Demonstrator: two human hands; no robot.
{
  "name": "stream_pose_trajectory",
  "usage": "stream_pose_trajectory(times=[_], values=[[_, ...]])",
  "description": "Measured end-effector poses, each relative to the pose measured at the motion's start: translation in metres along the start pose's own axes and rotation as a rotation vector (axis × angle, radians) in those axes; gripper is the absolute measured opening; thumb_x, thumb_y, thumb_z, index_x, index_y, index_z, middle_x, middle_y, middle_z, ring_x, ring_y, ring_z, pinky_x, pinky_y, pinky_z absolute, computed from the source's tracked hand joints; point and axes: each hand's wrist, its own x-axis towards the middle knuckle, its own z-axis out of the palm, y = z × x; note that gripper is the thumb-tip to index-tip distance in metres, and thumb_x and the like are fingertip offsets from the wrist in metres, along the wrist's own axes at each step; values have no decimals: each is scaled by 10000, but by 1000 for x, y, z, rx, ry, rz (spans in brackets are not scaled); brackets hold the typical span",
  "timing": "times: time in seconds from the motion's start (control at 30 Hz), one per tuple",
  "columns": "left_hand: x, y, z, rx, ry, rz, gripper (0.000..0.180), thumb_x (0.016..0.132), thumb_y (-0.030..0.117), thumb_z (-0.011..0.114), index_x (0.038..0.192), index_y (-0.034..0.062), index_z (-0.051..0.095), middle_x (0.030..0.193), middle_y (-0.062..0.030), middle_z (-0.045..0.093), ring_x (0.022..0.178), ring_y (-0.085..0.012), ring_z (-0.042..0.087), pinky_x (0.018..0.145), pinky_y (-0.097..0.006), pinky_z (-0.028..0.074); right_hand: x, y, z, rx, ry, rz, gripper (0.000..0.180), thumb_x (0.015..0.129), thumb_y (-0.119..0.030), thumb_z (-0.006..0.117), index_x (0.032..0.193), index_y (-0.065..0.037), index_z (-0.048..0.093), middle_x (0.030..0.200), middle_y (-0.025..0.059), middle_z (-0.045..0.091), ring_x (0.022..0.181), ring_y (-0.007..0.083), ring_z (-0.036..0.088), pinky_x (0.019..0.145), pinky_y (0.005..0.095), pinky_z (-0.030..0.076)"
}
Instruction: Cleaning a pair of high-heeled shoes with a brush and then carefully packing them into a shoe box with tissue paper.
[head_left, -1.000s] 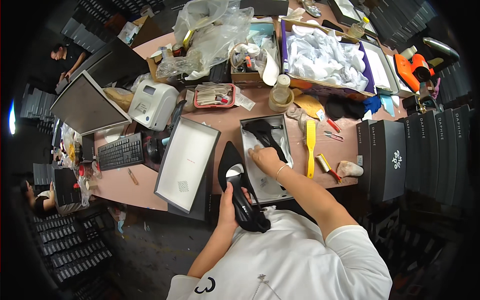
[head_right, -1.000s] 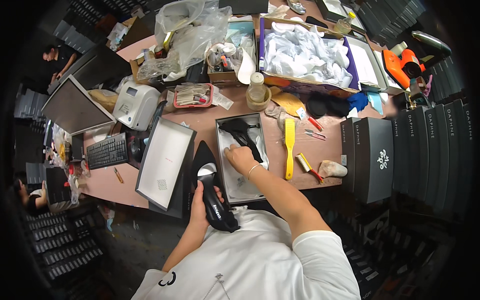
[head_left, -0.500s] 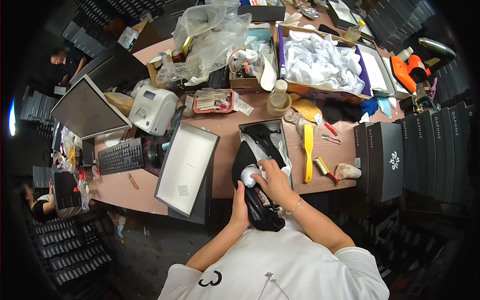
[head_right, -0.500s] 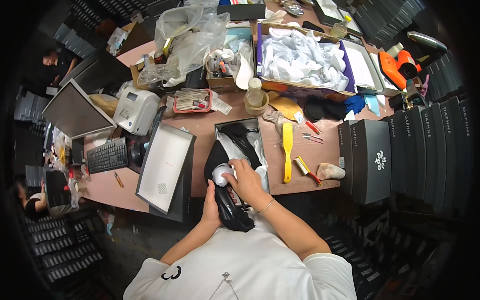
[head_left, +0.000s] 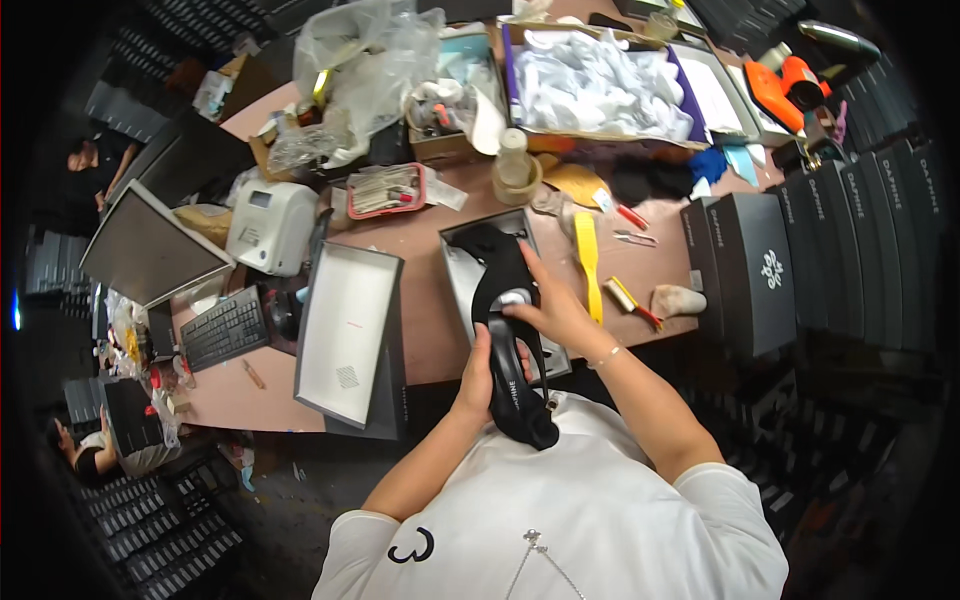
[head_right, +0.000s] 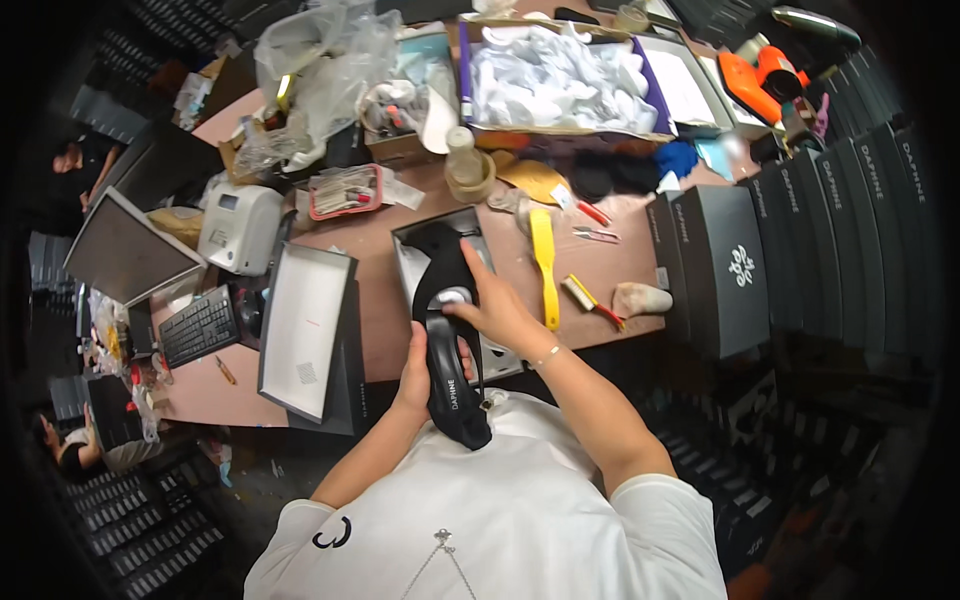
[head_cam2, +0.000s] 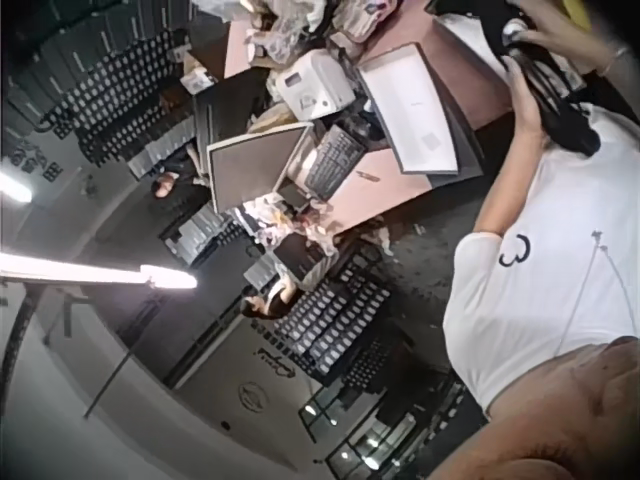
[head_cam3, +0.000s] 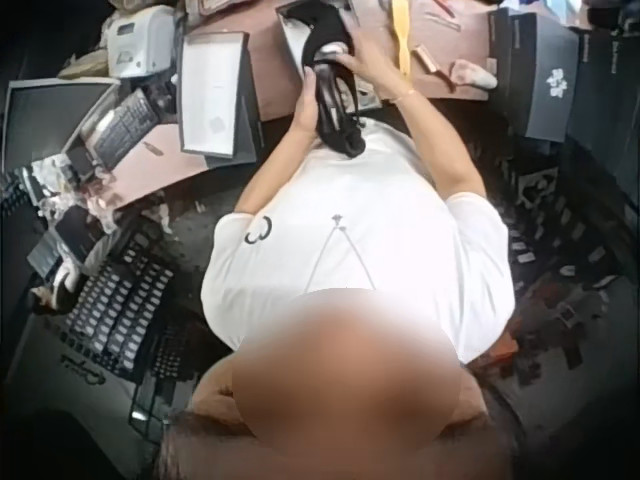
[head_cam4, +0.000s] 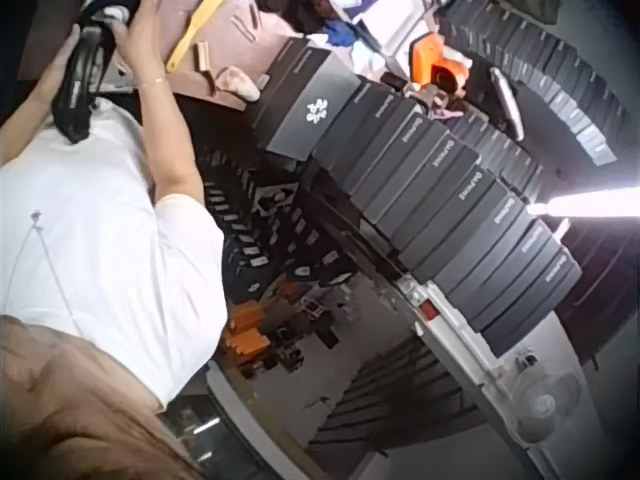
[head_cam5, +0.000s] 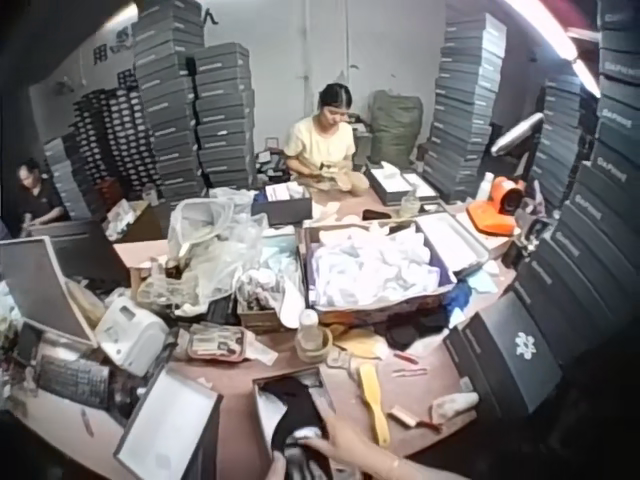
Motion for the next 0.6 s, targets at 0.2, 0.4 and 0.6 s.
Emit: stream_pose_trajectory(times=[0.2, 0.4, 0.6], values=[[13, -5, 21, -19, 99, 85, 367, 930, 410, 589, 1019, 71, 478, 744, -51, 566, 621, -147, 590, 569, -290, 519, 9, 33, 11, -91, 107, 68, 645, 807, -199, 669, 1373, -16, 421, 1155, 270, 603, 1030, 362, 616, 884, 395, 470], [45, 24, 23, -106, 73, -34, 532, 912, 554, 515, 842, 33, 597, 744, -79, 611, 721, -200, 628, 711, -311, 532, -22, 79, -82, -265, 160, 294, 842, 808, -222, 717, 1463, -32, 222, 1188, 263, 538, 925, 370, 631, 772, 392, 516], [65, 34, 43, -176, 77, -112, 573, 872, 600, 552, 846, 28, 572, 677, -79, 557, 650, -189, 567, 604, -294, 490, -30, 142, -37, -484, 157, 374, 824, 782, -52, 603, 1486, -67, 175, 1005, 281, 564, 891, 455, 585, 779, 484, 480]])
